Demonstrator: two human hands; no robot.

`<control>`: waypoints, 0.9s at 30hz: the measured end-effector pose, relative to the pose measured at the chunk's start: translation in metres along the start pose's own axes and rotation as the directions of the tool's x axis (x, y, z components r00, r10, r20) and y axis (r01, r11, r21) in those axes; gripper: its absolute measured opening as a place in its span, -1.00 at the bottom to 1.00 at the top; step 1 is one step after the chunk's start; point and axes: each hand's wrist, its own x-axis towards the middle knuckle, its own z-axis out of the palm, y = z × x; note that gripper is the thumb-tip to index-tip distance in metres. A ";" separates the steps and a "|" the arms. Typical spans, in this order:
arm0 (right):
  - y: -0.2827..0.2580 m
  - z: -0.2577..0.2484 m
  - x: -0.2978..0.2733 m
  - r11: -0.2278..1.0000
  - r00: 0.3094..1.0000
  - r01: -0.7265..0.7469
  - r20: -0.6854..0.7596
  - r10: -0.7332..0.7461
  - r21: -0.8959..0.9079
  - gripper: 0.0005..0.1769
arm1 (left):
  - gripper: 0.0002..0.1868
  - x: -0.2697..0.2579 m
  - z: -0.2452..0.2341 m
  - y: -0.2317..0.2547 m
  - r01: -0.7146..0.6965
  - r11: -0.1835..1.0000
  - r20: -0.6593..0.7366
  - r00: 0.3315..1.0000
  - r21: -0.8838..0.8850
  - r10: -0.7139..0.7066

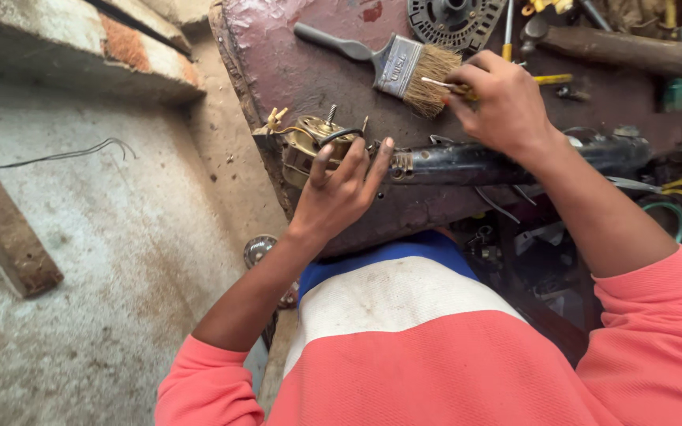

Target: The person cleans a yellow plastic component with a brush, then uses a screwdriver to adjust screws on a metal housing attached to a black cylindrical device. They repeatedly insert and remove the yellow component while tightening connections.

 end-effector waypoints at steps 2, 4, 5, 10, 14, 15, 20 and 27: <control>-0.001 0.000 0.008 0.996 0.997 0.040 0.070 -0.035 -0.076 -0.51 | -0.50 -0.001 -0.001 0.003 0.044 0.999 0.028 0.999 -0.015 -0.043; 0.004 -0.005 0.016 0.983 0.983 0.137 0.137 -0.120 -0.126 -0.49 | -0.50 0.000 -0.001 0.007 0.067 0.997 0.067 0.996 -0.031 -0.064; 0.008 -0.005 0.023 0.968 0.968 0.210 0.166 -0.187 -0.136 -0.58 | -0.51 0.000 -0.001 0.006 0.066 0.997 0.091 0.994 -0.041 -0.062; 0.048 -0.019 0.035 0.935 0.934 0.355 0.044 -0.355 0.012 -0.89 | -0.53 -0.002 0.001 0.005 0.066 0.994 0.117 0.992 -0.087 -0.056; 0.078 -0.072 0.024 0.986 0.995 0.026 0.093 -0.041 0.163 -0.85 | -0.55 0.002 0.004 0.004 0.074 0.991 0.103 0.993 -0.114 -0.062; 0.081 -0.087 0.022 0.988 0.993 0.063 0.086 -0.076 0.138 -0.85 | -0.55 0.003 0.005 0.003 0.075 0.990 0.096 0.993 -0.118 -0.063; 0.060 -0.103 0.016 0.877 0.980 -0.170 0.171 0.102 0.449 -0.84 | -0.56 0.002 0.006 0.003 0.071 0.984 0.053 0.997 -0.165 -0.063; 0.028 -0.042 -0.027 0.985 0.989 0.126 -0.090 -0.116 0.117 -0.69 | -0.55 -0.004 0.005 0.002 -0.003 0.996 0.017 1.000 -0.093 0.005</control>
